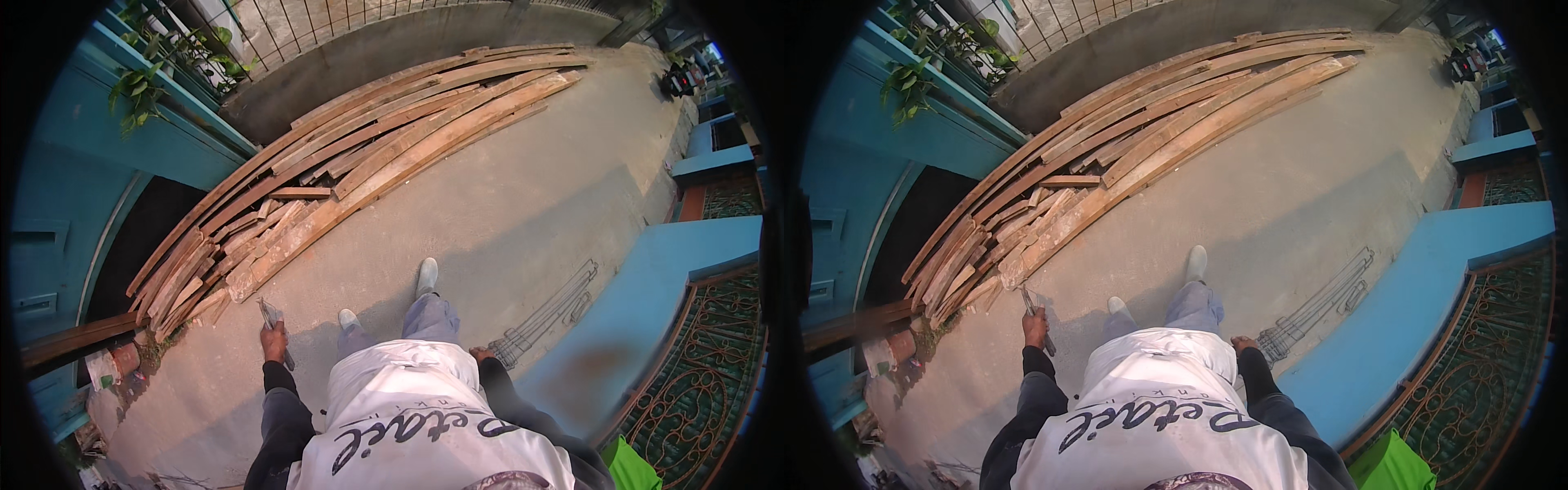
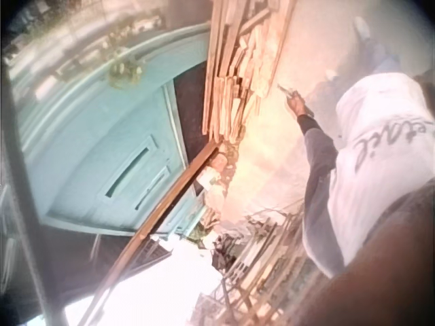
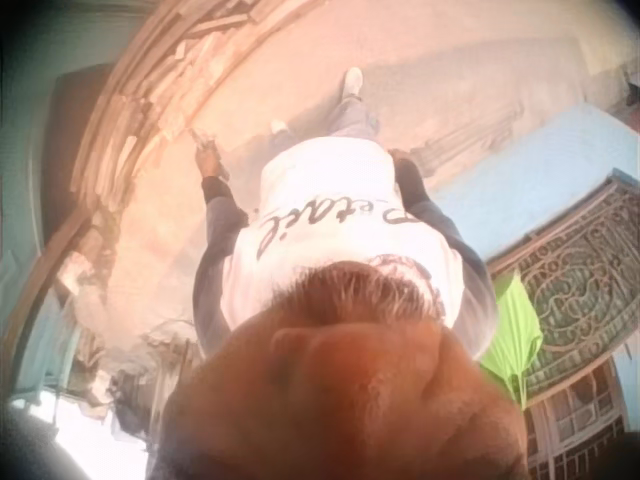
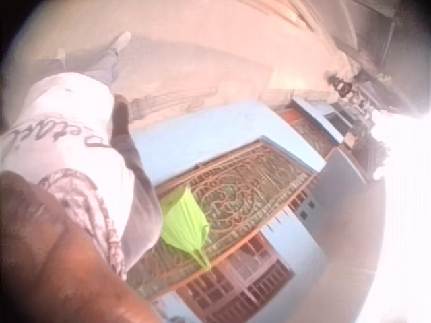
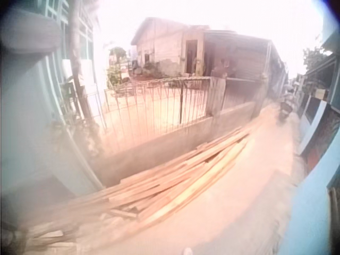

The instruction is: The person sits on the ground and uses pliers to tie wire around a rebar cage structure. They then stand up, walk to a pile of wooden planks, and move several planks aside.

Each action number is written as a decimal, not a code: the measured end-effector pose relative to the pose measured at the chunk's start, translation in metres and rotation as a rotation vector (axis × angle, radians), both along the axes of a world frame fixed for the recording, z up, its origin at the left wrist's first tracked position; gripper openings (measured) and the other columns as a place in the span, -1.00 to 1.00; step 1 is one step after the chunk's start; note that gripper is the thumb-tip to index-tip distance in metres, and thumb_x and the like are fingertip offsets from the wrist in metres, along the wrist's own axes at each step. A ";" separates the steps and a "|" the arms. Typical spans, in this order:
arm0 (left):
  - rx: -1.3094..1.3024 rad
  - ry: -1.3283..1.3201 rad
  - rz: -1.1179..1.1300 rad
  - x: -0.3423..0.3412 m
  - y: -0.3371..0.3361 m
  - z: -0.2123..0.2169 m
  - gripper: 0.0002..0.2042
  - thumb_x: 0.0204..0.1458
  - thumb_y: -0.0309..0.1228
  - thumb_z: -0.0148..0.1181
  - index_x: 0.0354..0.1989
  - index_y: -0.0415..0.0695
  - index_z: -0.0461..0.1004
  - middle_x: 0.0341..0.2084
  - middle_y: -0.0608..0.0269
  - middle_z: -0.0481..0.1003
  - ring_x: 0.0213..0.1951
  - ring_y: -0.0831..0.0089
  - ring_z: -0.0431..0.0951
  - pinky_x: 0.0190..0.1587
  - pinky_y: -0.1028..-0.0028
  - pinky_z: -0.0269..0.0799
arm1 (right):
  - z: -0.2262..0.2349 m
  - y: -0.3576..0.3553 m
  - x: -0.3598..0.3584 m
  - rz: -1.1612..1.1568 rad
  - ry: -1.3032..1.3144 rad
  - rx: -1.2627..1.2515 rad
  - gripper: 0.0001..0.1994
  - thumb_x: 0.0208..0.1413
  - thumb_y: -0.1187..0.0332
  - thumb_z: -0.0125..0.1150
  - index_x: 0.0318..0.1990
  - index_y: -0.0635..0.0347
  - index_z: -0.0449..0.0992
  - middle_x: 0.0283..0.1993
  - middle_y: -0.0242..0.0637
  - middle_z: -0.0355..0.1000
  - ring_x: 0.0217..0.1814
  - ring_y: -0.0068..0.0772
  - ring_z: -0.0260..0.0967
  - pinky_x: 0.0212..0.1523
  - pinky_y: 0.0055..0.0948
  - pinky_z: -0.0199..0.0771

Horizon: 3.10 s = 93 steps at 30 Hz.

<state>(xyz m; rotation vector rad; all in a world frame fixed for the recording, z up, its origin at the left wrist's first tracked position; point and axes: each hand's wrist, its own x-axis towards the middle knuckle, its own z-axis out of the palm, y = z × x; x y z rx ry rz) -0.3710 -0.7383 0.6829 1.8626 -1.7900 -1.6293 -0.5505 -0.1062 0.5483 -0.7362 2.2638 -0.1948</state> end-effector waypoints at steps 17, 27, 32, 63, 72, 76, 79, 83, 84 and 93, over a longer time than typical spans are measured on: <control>0.298 -0.179 0.291 -0.152 0.115 -0.062 -0.76 0.12 -0.32 0.20 -0.26 -0.27 0.42 -0.54 0.21 0.50 -0.67 0.50 0.44 -0.66 0.49 0.31 | 0.090 -0.219 -0.484 -1.029 -0.494 -0.173 -0.57 0.25 0.16 0.06 0.17 0.22 0.36 -0.11 -0.07 0.54 -0.24 -0.24 0.53 -0.28 -0.26 0.61; 0.263 -0.066 0.224 -0.342 0.001 -0.064 -0.76 0.12 -0.29 0.23 -0.26 -0.23 0.42 -0.54 0.26 0.48 -0.62 0.52 0.46 -0.59 0.50 0.34 | 0.057 -0.367 -0.518 -0.844 -0.708 -0.055 -0.59 0.25 0.14 0.10 0.12 0.20 0.40 -0.13 -0.08 0.54 -0.24 -0.24 0.53 -0.26 -0.26 0.61; 0.431 0.154 0.418 -0.433 -0.026 -0.080 -0.77 0.13 -0.29 0.25 -0.26 -0.19 0.42 -0.49 0.25 0.49 -0.56 0.49 0.49 -0.53 0.49 0.39 | -0.038 -0.385 -0.563 -0.605 -0.665 -0.113 -0.59 0.22 0.09 0.13 0.05 0.20 0.41 -0.20 -0.13 0.53 -0.26 -0.25 0.53 -0.31 -0.27 0.61; 0.510 0.452 1.212 -0.541 0.002 -0.453 -0.62 0.19 -0.29 0.18 0.00 -0.29 0.25 0.02 -0.09 0.42 0.04 0.13 0.49 -0.03 0.29 0.54 | -0.497 -0.491 -0.761 -1.704 -0.787 -0.435 -0.50 0.15 -0.08 0.22 0.16 -0.07 0.41 0.12 -0.19 0.36 0.17 -0.07 0.34 0.20 0.05 0.36; 0.352 0.351 1.513 -0.503 -0.048 -0.604 -0.10 -0.03 0.06 0.36 0.32 -0.27 0.06 0.18 -0.08 0.27 0.18 0.07 0.36 0.15 0.14 0.45 | -0.496 -0.486 -0.754 -1.522 -0.778 -0.589 -0.29 0.07 -0.01 0.35 0.24 0.26 0.25 0.17 -0.06 0.33 0.19 -0.01 0.35 0.14 0.03 0.48; 0.289 0.600 1.425 -0.502 -0.047 -0.624 -0.12 -0.07 0.14 0.34 0.32 -0.13 0.14 0.20 0.07 0.27 0.23 0.15 0.29 0.22 0.06 0.31 | -0.484 -0.494 -0.755 -1.410 -0.755 -0.550 -0.41 0.09 0.03 0.32 0.18 0.17 0.36 0.20 -0.06 0.32 0.23 -0.02 0.31 0.24 -0.03 0.38; 0.291 0.607 1.373 -0.509 -0.059 -0.607 -0.21 -0.01 0.07 0.34 0.29 -0.13 0.20 0.20 0.11 0.28 0.25 0.17 0.26 0.24 0.04 0.27 | -0.479 -0.492 -0.761 -1.386 -0.694 -0.449 -0.43 0.09 0.01 0.31 0.19 0.06 0.38 0.24 -0.08 0.30 0.27 -0.03 0.28 0.27 -0.02 0.33; 0.230 0.580 1.331 -0.494 -0.079 -0.608 -0.33 -0.02 -0.18 0.42 0.22 -0.18 0.27 0.12 0.13 0.38 0.18 0.20 0.36 0.21 0.12 0.34 | -0.514 -0.468 -0.766 -1.119 -0.606 -0.451 -0.40 0.04 -0.01 0.34 0.19 0.03 0.39 0.23 -0.10 0.31 0.25 -0.06 0.29 0.23 -0.03 0.35; 0.207 0.538 1.327 -0.496 -0.080 -0.607 -0.35 -0.03 -0.22 0.42 0.21 -0.18 0.27 0.10 0.13 0.39 0.17 0.21 0.37 0.20 0.14 0.35 | -0.529 -0.452 -0.769 -1.032 -0.559 -0.455 -0.39 0.03 -0.02 0.35 0.20 0.02 0.39 0.23 -0.11 0.32 0.25 -0.06 0.29 0.22 -0.04 0.35; 0.271 0.364 1.335 -0.477 -0.059 -0.550 -0.47 -0.02 -0.30 0.38 0.10 -0.18 0.33 0.01 0.18 0.45 0.02 0.28 0.50 0.05 0.24 0.50 | -0.489 -0.432 -0.765 -0.879 -0.461 -0.200 -0.36 -0.03 0.02 0.38 0.17 0.11 0.36 0.12 -0.12 0.38 0.11 -0.08 0.41 0.08 -0.03 0.49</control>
